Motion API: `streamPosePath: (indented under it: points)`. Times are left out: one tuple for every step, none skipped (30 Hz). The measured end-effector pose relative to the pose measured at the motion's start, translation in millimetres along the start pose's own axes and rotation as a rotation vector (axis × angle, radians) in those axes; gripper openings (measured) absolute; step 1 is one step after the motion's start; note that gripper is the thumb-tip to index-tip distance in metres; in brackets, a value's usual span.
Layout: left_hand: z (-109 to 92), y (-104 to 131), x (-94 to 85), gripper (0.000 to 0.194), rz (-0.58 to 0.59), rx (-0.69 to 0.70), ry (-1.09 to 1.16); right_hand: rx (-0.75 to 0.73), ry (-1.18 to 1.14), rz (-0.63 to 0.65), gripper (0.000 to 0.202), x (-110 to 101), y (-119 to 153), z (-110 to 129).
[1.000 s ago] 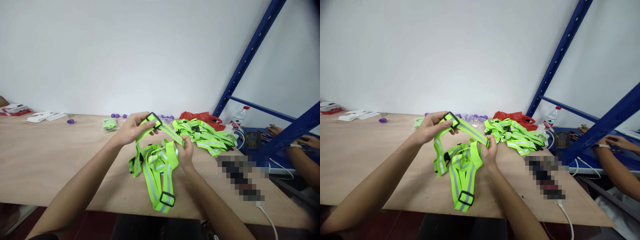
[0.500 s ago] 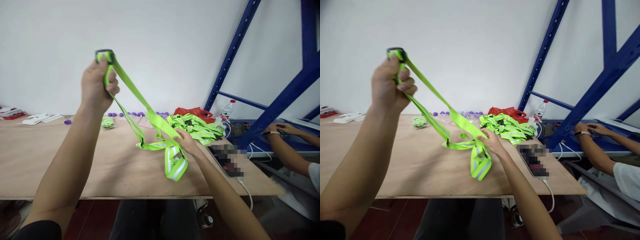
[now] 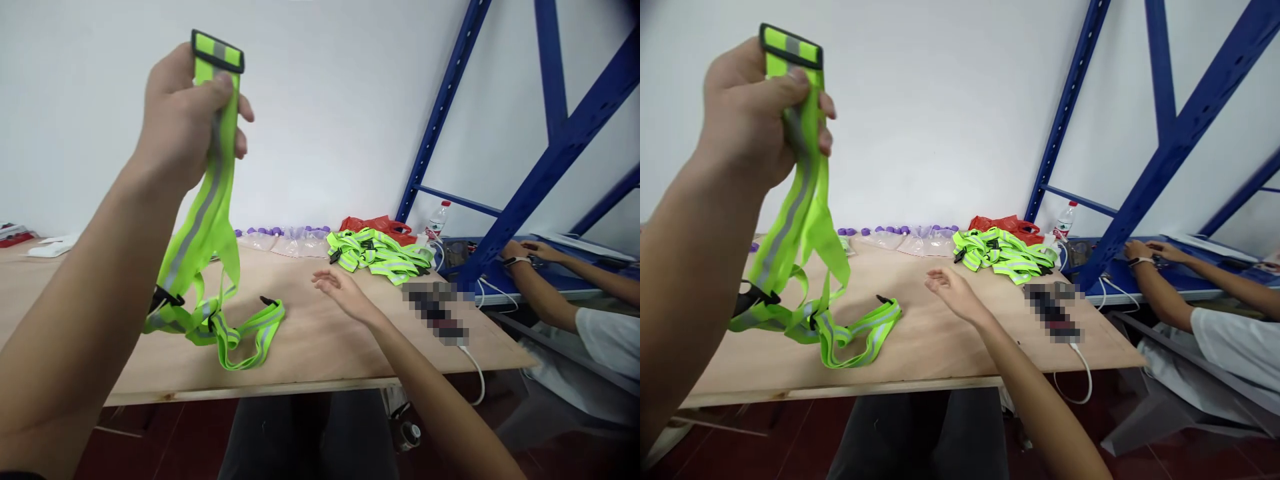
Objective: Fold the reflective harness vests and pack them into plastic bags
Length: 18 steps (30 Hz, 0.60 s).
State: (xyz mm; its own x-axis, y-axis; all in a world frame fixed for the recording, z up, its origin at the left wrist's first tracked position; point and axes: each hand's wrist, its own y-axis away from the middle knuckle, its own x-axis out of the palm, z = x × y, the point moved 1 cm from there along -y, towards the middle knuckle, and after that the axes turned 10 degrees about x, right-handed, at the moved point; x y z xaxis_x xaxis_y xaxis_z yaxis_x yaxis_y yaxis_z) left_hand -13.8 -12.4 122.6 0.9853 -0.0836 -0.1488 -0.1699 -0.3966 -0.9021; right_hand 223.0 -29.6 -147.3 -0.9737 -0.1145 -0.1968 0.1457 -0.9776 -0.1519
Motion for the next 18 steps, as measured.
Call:
streamPosePath:
  points:
    - [-0.6,-2.5,6.1,0.011,0.025,0.045,-0.033,-0.002,-0.066,0.046,0.049,11.4,5.8,2.7]
    - [-1.6,-5.0,11.3,0.014,0.039,0.086,-0.056,-0.004,-0.13,0.09,0.056,22.3,12.0,4.5]
    - [-3.0,-7.4,15.7,0.016,0.047,0.117,-0.072,-0.007,-0.183,0.129,0.063,32.6,18.6,5.3]
    - [-4.8,-9.6,19.2,0.018,0.059,0.134,-0.092,-0.009,-0.219,0.165,0.07,42.1,25.0,5.0]
    - [-6.9,-11.6,22.1,0.019,0.079,0.141,-0.119,-0.012,-0.242,0.197,0.075,50.8,31.1,3.7]
    - [-9.1,-13.3,24.4,0.019,0.101,0.143,-0.152,-0.015,-0.249,0.221,0.079,58.8,36.5,1.6]
    - [-11.1,-14.5,26.1,0.019,0.115,0.148,-0.181,-0.02,-0.24,0.231,0.084,65.9,40.9,-1.0]
    - [-12.8,-15.4,27.5,0.019,0.115,0.156,-0.204,-0.026,-0.216,0.221,0.086,72.3,44.1,-3.9]
    - [-14.0,-15.9,28.7,0.019,0.103,0.165,-0.219,-0.033,-0.18,0.185,0.087,77.8,46.0,-7.0]
    - [-14.8,-16.0,29.8,0.018,0.085,0.174,-0.227,-0.041,-0.141,0.135,0.085,82.3,46.7,-10.0]
    - [-15.1,-15.7,30.8,0.019,0.065,0.183,-0.231,-0.046,-0.103,0.079,0.082,85.7,46.2,-13.0]
    - [-15.2,-15.1,31.8,0.019,0.046,0.193,-0.231,-0.046,-0.075,0.017,0.078,87.9,44.7,-15.8]
    - [-15.3,-14.3,32.8,0.02,0.036,0.202,-0.228,-0.042,-0.056,-0.043,0.076,88.7,42.3,-18.5]
    - [-15.5,-13.3,33.4,0.022,0.03,0.209,-0.223,-0.039,-0.048,-0.098,0.073,88.2,39.4,-20.9]
    - [-15.8,-12.4,33.7,0.023,0.032,0.208,-0.219,-0.04,-0.048,-0.147,0.07,86.4,36.2,-22.9]
    - [-16.2,-11.7,33.5,0.024,0.038,0.199,-0.212,-0.042,-0.055,-0.186,0.065,83.6,33.0,-24.5]
    - [-16.6,-11.3,32.7,0.024,0.039,0.185,-0.199,-0.045,-0.069,-0.218,0.059,80.1,30.2,-25.7]
    - [-17.0,-11.5,31.2,0.024,0.031,0.17,-0.182,-0.043,-0.091,-0.233,0.055,76.5,27.9,-26.6]
